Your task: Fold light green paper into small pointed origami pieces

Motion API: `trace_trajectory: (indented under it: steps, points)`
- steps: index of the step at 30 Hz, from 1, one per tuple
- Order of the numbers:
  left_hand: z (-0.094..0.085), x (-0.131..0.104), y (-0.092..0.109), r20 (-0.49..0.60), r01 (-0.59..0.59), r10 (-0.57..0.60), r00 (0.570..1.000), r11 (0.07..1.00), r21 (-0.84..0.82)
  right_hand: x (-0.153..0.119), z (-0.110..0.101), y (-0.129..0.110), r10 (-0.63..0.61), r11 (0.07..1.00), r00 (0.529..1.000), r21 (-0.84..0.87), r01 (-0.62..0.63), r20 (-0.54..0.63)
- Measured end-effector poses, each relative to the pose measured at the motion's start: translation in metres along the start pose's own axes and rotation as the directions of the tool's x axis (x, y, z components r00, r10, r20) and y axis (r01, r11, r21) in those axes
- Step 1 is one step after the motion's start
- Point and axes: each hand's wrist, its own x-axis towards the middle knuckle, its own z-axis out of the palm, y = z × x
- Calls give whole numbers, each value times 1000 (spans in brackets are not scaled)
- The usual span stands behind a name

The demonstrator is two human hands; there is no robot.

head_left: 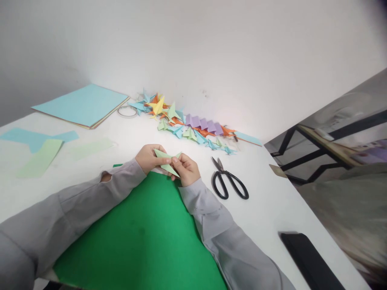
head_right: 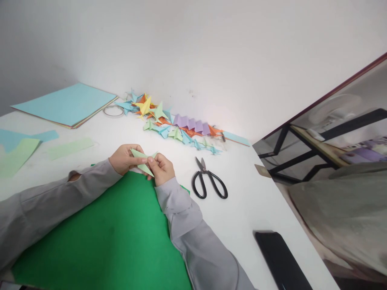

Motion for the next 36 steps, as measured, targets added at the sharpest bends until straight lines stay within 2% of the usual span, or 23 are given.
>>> trace_trajectory:
  steps: [3, 8, 13, 18, 24, 30, 32, 36]
  points:
    - [2, -2, 5, 6, 52, -51, 999, 996, -68, 1, -1, -2, 40, 998, 999, 37, -40, 18]
    - [5, -4, 9, 8, 64, -64, 998, 991, -115, 0, -2, -4, 110, 992, 993, 67, -107, -48]
    - [2, -2, 5, 49, 37, -32, 998, 995, -97, -1, -1, -4, 66, 998, 998, 1, -66, -19]
    - [0, -2, 5, 76, 59, -54, 996, 996, -69, -2, -1, -5, 41, 998, 999, -39, -42, -17]
    - [1, -2, 7, 109, 71, -70, 992, 997, -8, -4, -3, -6, 94, 992, 995, -86, -95, -12]
    - [-1, -1, 6, 126, 58, -63, 990, 997, 42, -1, -5, 0, 52, 990, 995, -138, -41, 80]
    - [0, -1, 6, 120, 63, -67, 991, 998, 29, -1, -5, 0, 59, 989, 995, -141, -47, 80]
    - [3, -2, 7, 93, 98, -89, 992, 990, -101, -2, -4, -3, 53, 989, 997, -142, -45, 55]
